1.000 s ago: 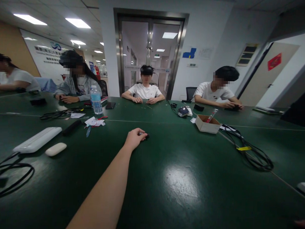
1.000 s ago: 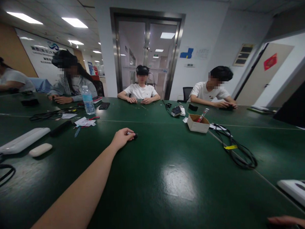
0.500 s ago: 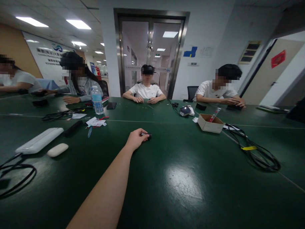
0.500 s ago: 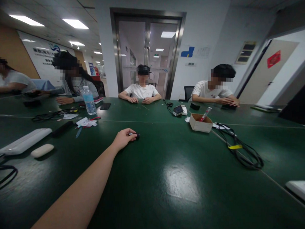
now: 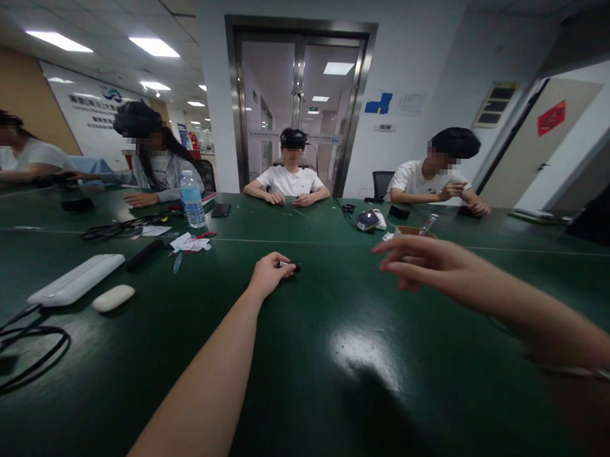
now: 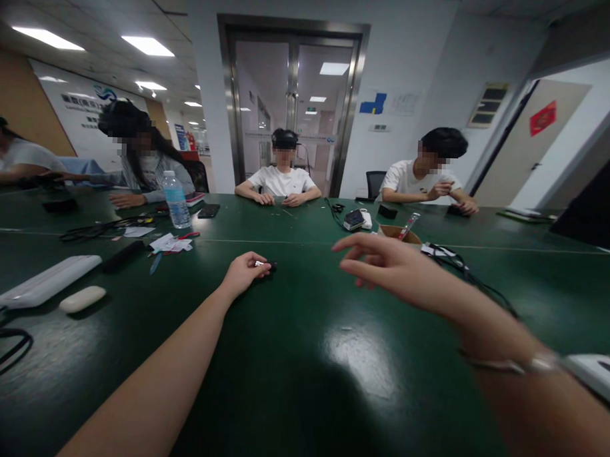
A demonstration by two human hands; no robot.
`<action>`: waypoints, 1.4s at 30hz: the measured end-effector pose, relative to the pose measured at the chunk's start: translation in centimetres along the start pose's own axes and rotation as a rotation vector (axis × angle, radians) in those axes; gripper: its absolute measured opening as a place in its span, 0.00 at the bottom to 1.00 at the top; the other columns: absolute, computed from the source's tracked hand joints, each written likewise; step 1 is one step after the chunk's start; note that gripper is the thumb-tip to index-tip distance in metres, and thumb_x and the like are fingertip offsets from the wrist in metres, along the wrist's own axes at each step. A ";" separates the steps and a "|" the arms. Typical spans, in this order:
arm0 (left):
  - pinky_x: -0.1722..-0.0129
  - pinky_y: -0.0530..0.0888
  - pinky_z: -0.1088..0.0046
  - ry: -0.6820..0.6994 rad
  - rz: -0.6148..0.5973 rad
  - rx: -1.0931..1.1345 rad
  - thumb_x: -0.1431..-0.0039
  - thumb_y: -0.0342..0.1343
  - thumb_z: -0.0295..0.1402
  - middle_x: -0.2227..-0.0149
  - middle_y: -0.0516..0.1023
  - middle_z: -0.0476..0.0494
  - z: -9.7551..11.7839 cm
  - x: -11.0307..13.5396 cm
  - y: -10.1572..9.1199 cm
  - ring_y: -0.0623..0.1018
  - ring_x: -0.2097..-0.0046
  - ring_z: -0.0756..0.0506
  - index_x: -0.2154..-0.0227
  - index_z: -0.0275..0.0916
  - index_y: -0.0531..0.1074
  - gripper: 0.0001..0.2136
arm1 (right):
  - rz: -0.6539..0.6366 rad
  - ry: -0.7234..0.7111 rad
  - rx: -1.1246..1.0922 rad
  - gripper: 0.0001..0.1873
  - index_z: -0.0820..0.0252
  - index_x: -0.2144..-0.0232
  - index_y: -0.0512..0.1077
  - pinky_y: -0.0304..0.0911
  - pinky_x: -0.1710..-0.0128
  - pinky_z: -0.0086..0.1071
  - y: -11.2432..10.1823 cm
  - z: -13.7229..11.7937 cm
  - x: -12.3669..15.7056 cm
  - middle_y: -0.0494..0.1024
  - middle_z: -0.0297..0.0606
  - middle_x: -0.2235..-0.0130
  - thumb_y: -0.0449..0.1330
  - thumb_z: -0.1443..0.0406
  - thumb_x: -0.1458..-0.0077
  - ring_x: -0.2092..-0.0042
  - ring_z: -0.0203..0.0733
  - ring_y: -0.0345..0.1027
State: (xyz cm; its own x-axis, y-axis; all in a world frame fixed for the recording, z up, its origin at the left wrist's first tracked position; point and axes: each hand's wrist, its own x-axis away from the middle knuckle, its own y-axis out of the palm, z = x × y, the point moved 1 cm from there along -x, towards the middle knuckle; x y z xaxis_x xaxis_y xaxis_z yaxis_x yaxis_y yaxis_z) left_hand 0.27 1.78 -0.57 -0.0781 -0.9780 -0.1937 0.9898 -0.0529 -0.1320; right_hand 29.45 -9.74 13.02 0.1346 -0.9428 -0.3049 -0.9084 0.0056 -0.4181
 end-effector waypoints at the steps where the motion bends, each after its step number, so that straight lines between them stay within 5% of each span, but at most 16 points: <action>1: 0.67 0.75 0.71 -0.008 0.012 0.017 0.53 0.64 0.33 0.70 0.78 0.42 0.2 0.0 0.0 0.79 0.68 0.47 0.67 0.34 0.71 0.12 | -0.241 0.083 0.029 0.15 0.61 0.61 0.73 0.66 0.77 0.26 2.0 0.1 -1.6 0.75 0.38 0.68 0.67 0.65 0.52 0.73 0.36 0.71; 6: 0.64 0.76 0.69 0.028 0.059 0.111 0.55 0.65 0.35 0.69 0.76 0.44 0.9 0.2 -0.3 0.79 0.68 0.47 0.68 0.34 0.72 0.13 | -0.414 0.456 -0.188 0.20 0.60 0.56 0.65 0.63 0.84 0.26 12.6 4.6 -7.9 0.72 0.33 0.78 0.63 0.56 0.46 0.81 0.36 0.67; 10: 0.65 0.75 0.69 0.057 0.054 0.131 0.59 0.66 0.38 0.71 0.75 0.46 1.2 0.3 -0.3 0.78 0.69 0.47 0.69 0.34 0.72 0.17 | -0.330 0.410 -0.478 0.10 0.61 0.62 0.65 0.60 0.84 0.22 17.2 7.2 -9.0 0.71 0.33 0.78 0.54 0.60 0.38 0.81 0.33 0.65; 15: 0.66 0.72 0.72 0.048 0.076 0.032 0.56 0.64 0.40 0.73 0.76 0.45 1.1 0.0 -0.6 0.76 0.69 0.48 0.67 0.33 0.74 0.16 | -0.208 0.316 -0.737 0.06 0.61 0.61 0.67 0.60 0.82 0.21 17.1 8.2 -8.5 0.69 0.31 0.79 0.58 0.67 0.43 0.80 0.31 0.64; 18: 0.62 0.72 0.71 0.042 0.078 0.093 0.52 0.61 0.38 0.66 0.78 0.41 0.9 -0.1 -0.8 0.77 0.64 0.47 0.63 0.34 0.75 0.15 | -0.164 0.310 -0.832 0.11 0.60 0.60 0.68 0.63 0.79 0.21 16.6 8.6 -8.3 0.71 0.32 0.77 0.61 0.71 0.47 0.78 0.31 0.67; 22: 0.59 0.72 0.70 -0.012 0.030 0.184 0.51 0.60 0.35 0.60 0.78 0.39 0.7 0.0 -0.7 0.78 0.61 0.46 0.61 0.34 0.73 0.14 | -0.123 0.294 -0.847 0.13 0.60 0.61 0.68 0.65 0.77 0.21 16.6 8.7 -8.4 0.72 0.33 0.74 0.61 0.75 0.50 0.77 0.31 0.68; 42: 0.62 0.72 0.70 0.029 0.022 0.084 0.55 0.63 0.39 0.69 0.78 0.42 0.6 -0.2 -0.8 0.77 0.64 0.46 0.65 0.34 0.74 0.16 | -0.181 0.313 -0.856 0.08 0.61 0.62 0.70 0.67 0.77 0.23 16.7 8.7 -8.6 0.73 0.34 0.73 0.61 0.72 0.46 0.76 0.31 0.68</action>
State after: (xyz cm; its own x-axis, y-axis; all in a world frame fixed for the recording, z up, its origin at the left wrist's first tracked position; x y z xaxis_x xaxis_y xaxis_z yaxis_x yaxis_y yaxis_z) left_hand -0.39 1.88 0.11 -0.0587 -0.9729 -0.2239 0.9977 -0.0498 -0.0454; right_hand 16.57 1.35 1.24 0.3027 -0.9531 0.0006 -0.8836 -0.2803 0.3751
